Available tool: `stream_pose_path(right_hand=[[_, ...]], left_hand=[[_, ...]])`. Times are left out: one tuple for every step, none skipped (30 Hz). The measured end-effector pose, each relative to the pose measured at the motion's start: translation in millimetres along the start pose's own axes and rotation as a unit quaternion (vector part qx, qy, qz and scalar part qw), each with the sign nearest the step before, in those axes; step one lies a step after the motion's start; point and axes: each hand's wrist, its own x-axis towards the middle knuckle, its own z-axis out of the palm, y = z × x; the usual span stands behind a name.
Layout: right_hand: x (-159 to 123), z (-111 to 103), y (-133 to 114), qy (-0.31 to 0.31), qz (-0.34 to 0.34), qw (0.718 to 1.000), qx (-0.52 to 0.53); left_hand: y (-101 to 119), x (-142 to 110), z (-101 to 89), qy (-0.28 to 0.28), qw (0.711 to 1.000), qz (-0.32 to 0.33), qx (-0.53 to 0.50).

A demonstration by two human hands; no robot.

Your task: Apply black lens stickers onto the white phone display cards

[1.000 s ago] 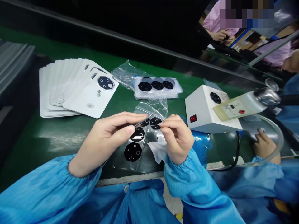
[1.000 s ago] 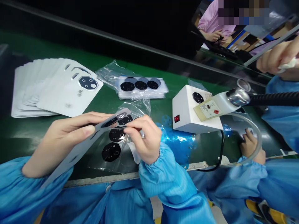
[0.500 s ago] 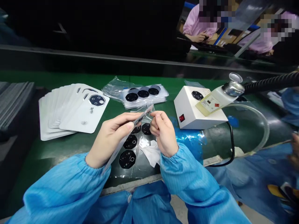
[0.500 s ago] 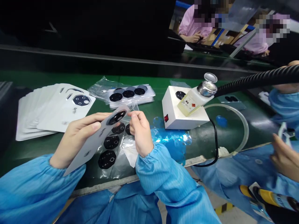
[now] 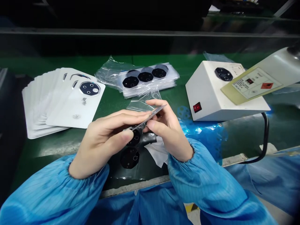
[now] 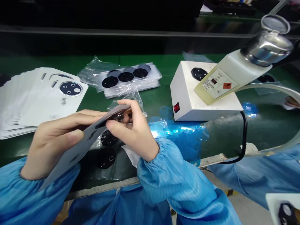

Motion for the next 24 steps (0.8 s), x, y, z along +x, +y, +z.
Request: stream_pose_path(right_hand=[[-0.3, 0.3, -0.2, 0.000, 0.000, 1.000, -0.002], [-0.4, 0.5, -0.2, 0.000, -0.001, 1.000, -0.005], [-0.4, 0.6, -0.1, 0.000, -0.003, 1.000, -0.008], [-0.3, 0.6, 0.2, 0.000, -0.007, 1.000, -0.010], [-0.2, 0.7, 0.5, 0.000, -0.010, 1.000, -0.013], [-0.2, 0.7, 0.8, 0.002, -0.012, 1.000, -0.016], [-0.3, 0.7, 1.1, 0.003, -0.016, 1.000, -0.019], [-0.4, 0.7, 1.4, 0.005, -0.019, 1.000, -0.022], [-0.7, 0.8, 1.6, 0.006, -0.023, 0.999, -0.025], [-0.9, 0.8, 1.8, 0.006, -0.026, 0.999, -0.027], [-1.2, 0.9, 2.0, 0.006, -0.029, 0.999, -0.029], [-1.4, 1.0, 2.0, 0.006, -0.029, 0.999, -0.029], [-1.5, 1.1, 2.0, 0.006, -0.027, 0.999, -0.030], [-1.5, 1.2, 1.9, 0.007, -0.026, 0.999, -0.031], [-1.4, 1.4, 1.7, 0.008, -0.025, 0.999, -0.033], [-1.3, 1.6, 1.6, 0.009, -0.024, 0.999, -0.036], [-1.0, 2.0, 1.4, 0.011, -0.025, 0.999, -0.040], [-0.8, 2.4, 1.2, 0.014, -0.027, 0.999, -0.044], [-0.5, 2.9, 1.1, 0.018, -0.032, 0.998, -0.049], [-0.3, 3.5, 1.0, 0.021, -0.036, 0.998, -0.053], [-0.1, 4.1, 0.8, 0.023, -0.040, 0.997, -0.055], [-0.1, 4.8, 0.7, 0.025, -0.044, 0.997, -0.056], [-0.1, 5.5, 0.6, 0.025, -0.047, 0.997, -0.056], [-0.2, 6.2, 0.5, 0.026, -0.048, 0.997, -0.055]], left_hand=[[0.8, -0.4, -0.6, -0.001, 1.000, -0.003, -0.002], [1.7, -0.7, -1.2, -0.006, 1.000, -0.008, -0.005], [2.5, -1.0, -1.7, -0.011, 1.000, -0.013, -0.008], [3.2, -1.1, -2.0, -0.013, 1.000, -0.018, -0.011], [3.7, -1.3, -2.2, -0.015, 1.000, -0.022, -0.014], [4.1, -1.3, -2.2, -0.016, 0.999, -0.022, -0.017], [4.3, -1.3, -2.1, -0.015, 0.999, -0.020, -0.019], [4.3, -1.3, -1.9, -0.013, 1.000, -0.021, -0.019], [4.4, -1.3, -1.8, -0.012, 1.000, -0.020, -0.019], [4.3, -1.2, -1.8, -0.014, 1.000, -0.019, -0.019], [4.3, -1.2, -1.8, -0.016, 1.000, -0.018, -0.017], [4.3, -1.1, -2.0, -0.018, 1.000, -0.018, -0.015], [4.3, -1.0, -2.2, -0.019, 1.000, -0.020, -0.012], [4.3, -1.0, -2.4, -0.020, 1.000, -0.020, -0.009], [4.4, -1.0, -2.6, -0.020, 1.000, -0.021, -0.006], [4.5, -1.1, -2.8, -0.018, 1.000, -0.023, 0.000], [4.6, -1.4, -2.8, -0.016, 1.000, -0.025, 0.008], [4.9, -1.7, -2.8, -0.015, 0.999, -0.026, 0.017], [5.1, -2.0, -2.7, -0.015, 0.999, -0.023, 0.026], [5.4, -2.4, -2.6, -0.016, 0.999, -0.019, 0.035], [5.7, -2.7, -2.5, -0.016, 0.999, -0.013, 0.045], [5.8, -3.0, -2.4, -0.017, 0.998, -0.004, 0.054], [5.8, -3.3, -2.3, -0.017, 0.998, 0.005, 0.065], [5.6, -3.5, -2.2, -0.018, 0.997, 0.016, 0.076]])
